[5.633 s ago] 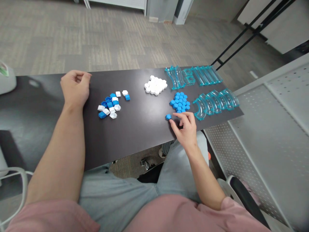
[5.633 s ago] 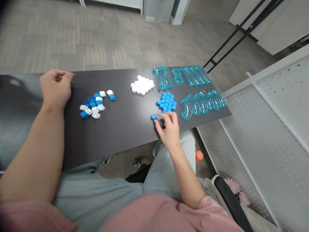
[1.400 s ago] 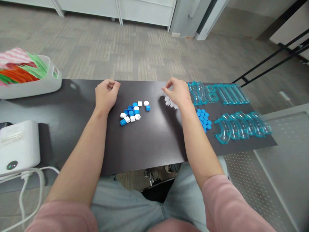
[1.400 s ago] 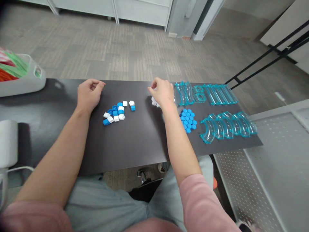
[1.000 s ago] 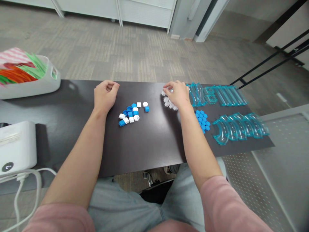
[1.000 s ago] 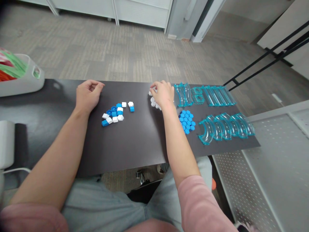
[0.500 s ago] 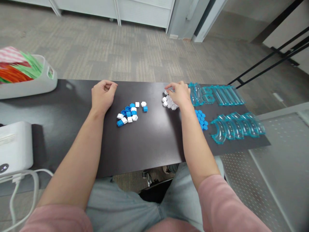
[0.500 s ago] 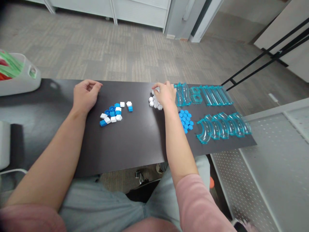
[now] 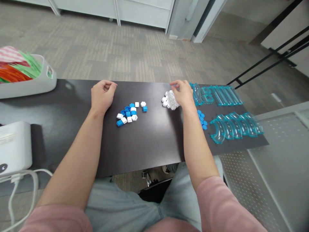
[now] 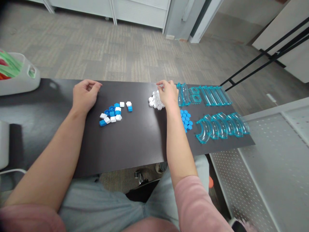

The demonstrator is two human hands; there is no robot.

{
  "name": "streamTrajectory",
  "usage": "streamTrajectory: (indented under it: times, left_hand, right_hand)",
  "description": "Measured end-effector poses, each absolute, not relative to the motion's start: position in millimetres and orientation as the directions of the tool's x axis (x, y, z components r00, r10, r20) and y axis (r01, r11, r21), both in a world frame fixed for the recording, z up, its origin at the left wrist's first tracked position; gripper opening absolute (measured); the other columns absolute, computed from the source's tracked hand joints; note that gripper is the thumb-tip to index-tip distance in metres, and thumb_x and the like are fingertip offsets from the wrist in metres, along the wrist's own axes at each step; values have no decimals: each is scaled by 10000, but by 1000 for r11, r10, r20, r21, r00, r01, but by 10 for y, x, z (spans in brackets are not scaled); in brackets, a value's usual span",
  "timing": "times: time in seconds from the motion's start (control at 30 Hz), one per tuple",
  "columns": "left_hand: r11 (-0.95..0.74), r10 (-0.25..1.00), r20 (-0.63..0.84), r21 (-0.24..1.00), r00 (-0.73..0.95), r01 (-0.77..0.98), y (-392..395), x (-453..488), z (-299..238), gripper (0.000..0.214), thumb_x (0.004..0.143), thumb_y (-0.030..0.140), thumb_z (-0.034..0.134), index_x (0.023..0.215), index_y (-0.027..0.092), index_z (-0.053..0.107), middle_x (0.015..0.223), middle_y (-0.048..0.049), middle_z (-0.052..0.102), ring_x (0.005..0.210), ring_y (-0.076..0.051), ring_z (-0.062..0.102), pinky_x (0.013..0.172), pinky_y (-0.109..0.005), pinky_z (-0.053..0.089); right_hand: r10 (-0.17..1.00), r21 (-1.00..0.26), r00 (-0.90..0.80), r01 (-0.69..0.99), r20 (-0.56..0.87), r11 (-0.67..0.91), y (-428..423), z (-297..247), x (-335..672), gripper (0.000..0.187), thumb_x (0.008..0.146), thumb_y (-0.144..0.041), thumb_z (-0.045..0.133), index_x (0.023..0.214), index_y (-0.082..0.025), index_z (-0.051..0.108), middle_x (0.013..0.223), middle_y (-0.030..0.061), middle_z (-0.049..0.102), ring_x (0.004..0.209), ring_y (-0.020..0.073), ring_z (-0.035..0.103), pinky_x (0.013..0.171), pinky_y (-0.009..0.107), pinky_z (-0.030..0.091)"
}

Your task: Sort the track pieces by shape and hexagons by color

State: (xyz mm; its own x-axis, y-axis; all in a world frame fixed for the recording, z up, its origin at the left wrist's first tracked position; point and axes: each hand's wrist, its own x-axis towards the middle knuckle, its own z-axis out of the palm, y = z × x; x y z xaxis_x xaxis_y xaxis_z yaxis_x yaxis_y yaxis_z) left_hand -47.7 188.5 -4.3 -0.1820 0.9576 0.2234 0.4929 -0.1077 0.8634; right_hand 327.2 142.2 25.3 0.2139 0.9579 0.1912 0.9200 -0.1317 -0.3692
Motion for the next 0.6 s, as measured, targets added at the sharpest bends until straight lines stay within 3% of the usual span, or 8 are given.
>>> streamTrajectory:
  times: [0.23,0.6]
  left_hand:
    - [-101,956,223,859,-190,502,1879,-469,-31,69,967,316,774,935,255,777,784,-4,704,759,-194,627,752,-325,530]
    - [-114,954,234,859,-185,499,1901,-466,-64,72,977,304,770,935,246,773,799,-2,713,748,-178,620,761,-310,518]
  right_hand:
    - [956,-336,235,927,179,-165,1414,218,3297,342,1159,-282,587,1361,-301,864,1426,155,809,1346,400,695,1178,591,531]
    - [955,-307,262,928,139,-209,1404,196,3307,372,1193,-309,540,1373,-317,866,1461,129,859,1370,425,694,1207,627,491]
